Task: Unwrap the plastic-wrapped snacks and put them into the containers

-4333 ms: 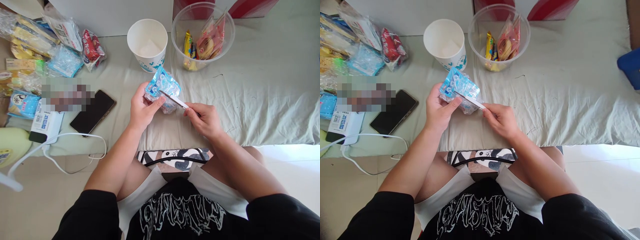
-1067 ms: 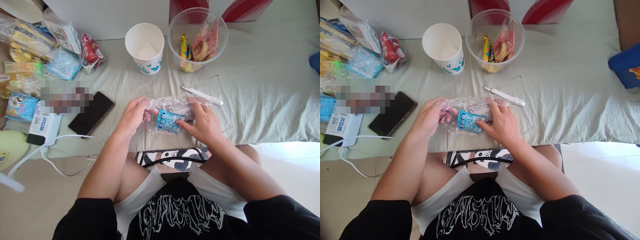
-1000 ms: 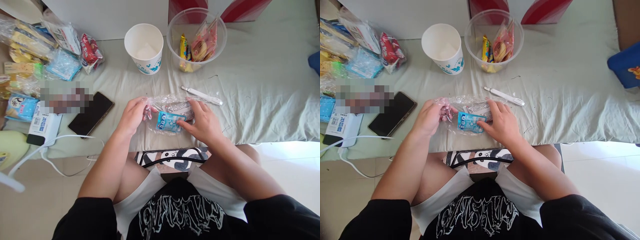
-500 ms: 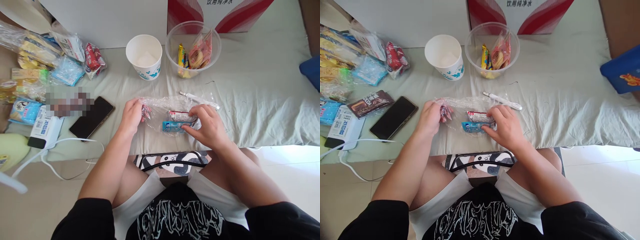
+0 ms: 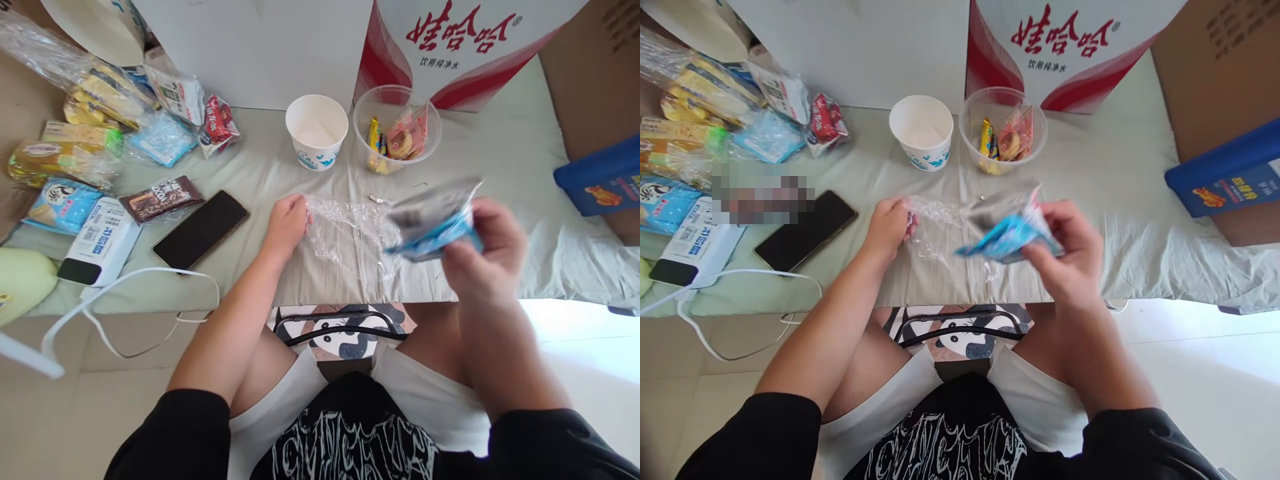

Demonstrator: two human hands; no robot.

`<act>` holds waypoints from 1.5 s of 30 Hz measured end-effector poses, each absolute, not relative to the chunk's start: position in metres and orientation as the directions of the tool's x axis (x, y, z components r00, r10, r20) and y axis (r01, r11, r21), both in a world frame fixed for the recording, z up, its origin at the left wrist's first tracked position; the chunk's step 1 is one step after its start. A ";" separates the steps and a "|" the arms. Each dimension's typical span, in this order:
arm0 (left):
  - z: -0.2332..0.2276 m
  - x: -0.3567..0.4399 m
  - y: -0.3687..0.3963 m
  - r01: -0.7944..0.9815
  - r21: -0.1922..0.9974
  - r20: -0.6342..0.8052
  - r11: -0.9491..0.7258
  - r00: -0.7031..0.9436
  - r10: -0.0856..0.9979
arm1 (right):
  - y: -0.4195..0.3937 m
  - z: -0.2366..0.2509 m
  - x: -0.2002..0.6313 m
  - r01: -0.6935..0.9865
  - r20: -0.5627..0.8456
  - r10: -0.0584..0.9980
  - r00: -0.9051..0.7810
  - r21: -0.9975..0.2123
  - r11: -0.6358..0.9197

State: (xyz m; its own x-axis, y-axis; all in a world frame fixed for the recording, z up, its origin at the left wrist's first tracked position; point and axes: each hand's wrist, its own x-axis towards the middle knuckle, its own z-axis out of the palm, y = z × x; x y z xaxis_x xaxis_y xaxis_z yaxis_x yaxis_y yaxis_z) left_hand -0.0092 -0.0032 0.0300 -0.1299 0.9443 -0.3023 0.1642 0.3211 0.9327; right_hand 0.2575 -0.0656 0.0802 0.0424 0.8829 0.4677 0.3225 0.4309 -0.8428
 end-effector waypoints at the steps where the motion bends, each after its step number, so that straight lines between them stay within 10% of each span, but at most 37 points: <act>1: 0.029 -0.010 -0.004 0.170 0.933 -0.298 0.316 -0.120 0.947 | -0.052 0.085 0.258 0.313 0.450 0.880 0.150 -0.866 0.390; 6: 0.026 -0.013 -0.008 0.193 0.946 -0.253 0.261 -0.067 0.965 | 0.050 0.105 0.253 0.562 0.336 0.845 0.416 -0.825 0.051; 18: 0.027 -0.013 -0.012 0.272 0.947 -0.167 0.170 -0.037 0.985 | 0.119 0.112 0.200 0.942 0.090 0.991 0.094 -0.331 -0.059; 25: 0.030 -0.012 -0.011 0.204 0.960 -0.194 0.190 0.003 0.981 | 0.138 0.115 0.211 0.889 -0.101 0.992 0.071 -0.445 -0.109; 32: 0.038 -0.012 -0.015 0.157 0.985 -0.113 0.077 0.236 0.965 | 0.066 0.095 0.224 0.723 0.364 0.890 -0.275 -0.532 0.441; 38: 0.055 -0.009 -0.030 0.145 0.989 -0.094 -0.028 0.764 0.638 | 0.018 0.051 0.230 0.508 0.249 0.905 -0.344 -0.761 0.402; 45: 0.063 0.004 -0.047 0.178 0.983 -0.179 0.034 0.927 0.328 | -0.004 0.048 0.232 0.293 0.067 0.792 -0.607 -0.908 0.301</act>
